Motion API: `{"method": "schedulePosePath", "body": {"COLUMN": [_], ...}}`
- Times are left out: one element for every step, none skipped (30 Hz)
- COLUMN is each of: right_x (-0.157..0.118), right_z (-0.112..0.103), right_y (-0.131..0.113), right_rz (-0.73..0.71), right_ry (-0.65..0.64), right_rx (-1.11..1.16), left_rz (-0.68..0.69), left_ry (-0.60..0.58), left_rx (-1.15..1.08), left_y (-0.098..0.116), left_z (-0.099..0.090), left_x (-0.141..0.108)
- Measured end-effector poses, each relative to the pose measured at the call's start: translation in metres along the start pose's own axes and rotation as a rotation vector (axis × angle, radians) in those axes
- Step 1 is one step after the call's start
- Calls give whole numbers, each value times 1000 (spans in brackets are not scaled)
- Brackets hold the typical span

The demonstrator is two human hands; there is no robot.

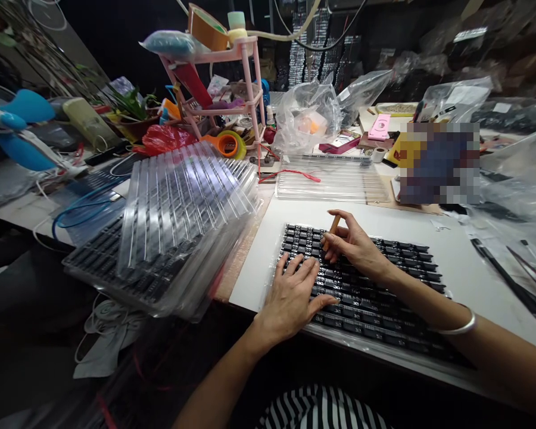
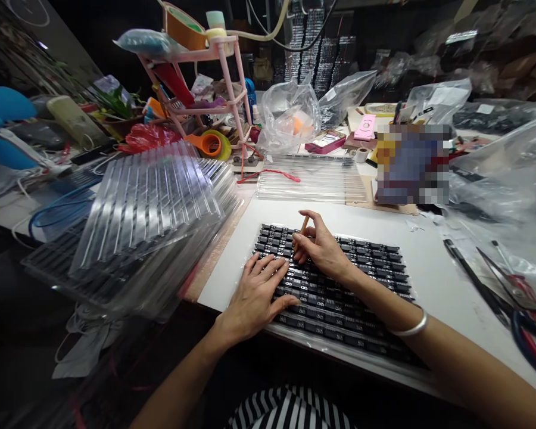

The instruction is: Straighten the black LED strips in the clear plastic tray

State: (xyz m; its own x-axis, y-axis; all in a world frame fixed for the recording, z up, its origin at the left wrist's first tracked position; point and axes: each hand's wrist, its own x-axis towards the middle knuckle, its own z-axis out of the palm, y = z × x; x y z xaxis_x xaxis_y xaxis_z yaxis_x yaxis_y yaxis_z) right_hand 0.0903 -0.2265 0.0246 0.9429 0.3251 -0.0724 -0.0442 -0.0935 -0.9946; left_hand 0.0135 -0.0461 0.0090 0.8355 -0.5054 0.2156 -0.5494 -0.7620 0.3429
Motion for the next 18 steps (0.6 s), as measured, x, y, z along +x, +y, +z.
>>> {"method": "schedulePosePath", "body": {"right_x": [0, 0, 1, 1, 1, 1, 0, 0, -1, -1, -1, -1, -1, 0, 0, 1, 1, 1], "right_z": [0, 1, 1, 1, 1, 1, 1, 0, 0, 0, -1, -1, -2, -2, -2, -3, -4, -5], "right_y": [0, 0, 0, 0, 0, 0, -1, -2, -3, -4, -5, -6, -7, -7, -8, -8, -8, -8], "right_rz": [3, 7, 12, 16, 18, 16, 8, -9, -33, -58, -80, -93, -90, -72, -47, -25, -10, -4], "right_ry": [-2, -3, -3, -3, -8, -21, -44, -73, -104, -135, -159, -175, -182, -176, -155, -120, -80, -41], "right_rx": [-4, -9, -14, -17, -20, -24, -30, -38, -49, -65, -81, -93, -97, -92, -77, -54, -29, -9], "left_rz": [2, 3, 4, 4, 4, 5, 4, 4, 1, 0, -3, -7, -10, -14, -17, -19, -20, -20], "left_ry": [2, 3, 3, 3, 3, 3, 4, 4, 3, 2, 1, -2, -3, -3, -1, 0, 1, 2], "left_rx": [2, 4, 4, 4, 4, 4, 4, 4, 5, 6, 7, 7, 6, 5, 2, 0, 0, 0], "left_y": [0, 0, 0, 0, 0, 0, 0, 0, 0, 0, 0, 1, 1, 1, 2, 2, 2, 2], "left_z": [0, 0, 0, 0, 0, 0, 0, 0, 1, 1, 1, 1, 1, 1, 1, 1, 0, 0], "left_x": [0, 0, 0, 0, 0, 0, 0, 1, 1, 1, 1, 1, 1, 1, 1, 1, 1, 1]}}
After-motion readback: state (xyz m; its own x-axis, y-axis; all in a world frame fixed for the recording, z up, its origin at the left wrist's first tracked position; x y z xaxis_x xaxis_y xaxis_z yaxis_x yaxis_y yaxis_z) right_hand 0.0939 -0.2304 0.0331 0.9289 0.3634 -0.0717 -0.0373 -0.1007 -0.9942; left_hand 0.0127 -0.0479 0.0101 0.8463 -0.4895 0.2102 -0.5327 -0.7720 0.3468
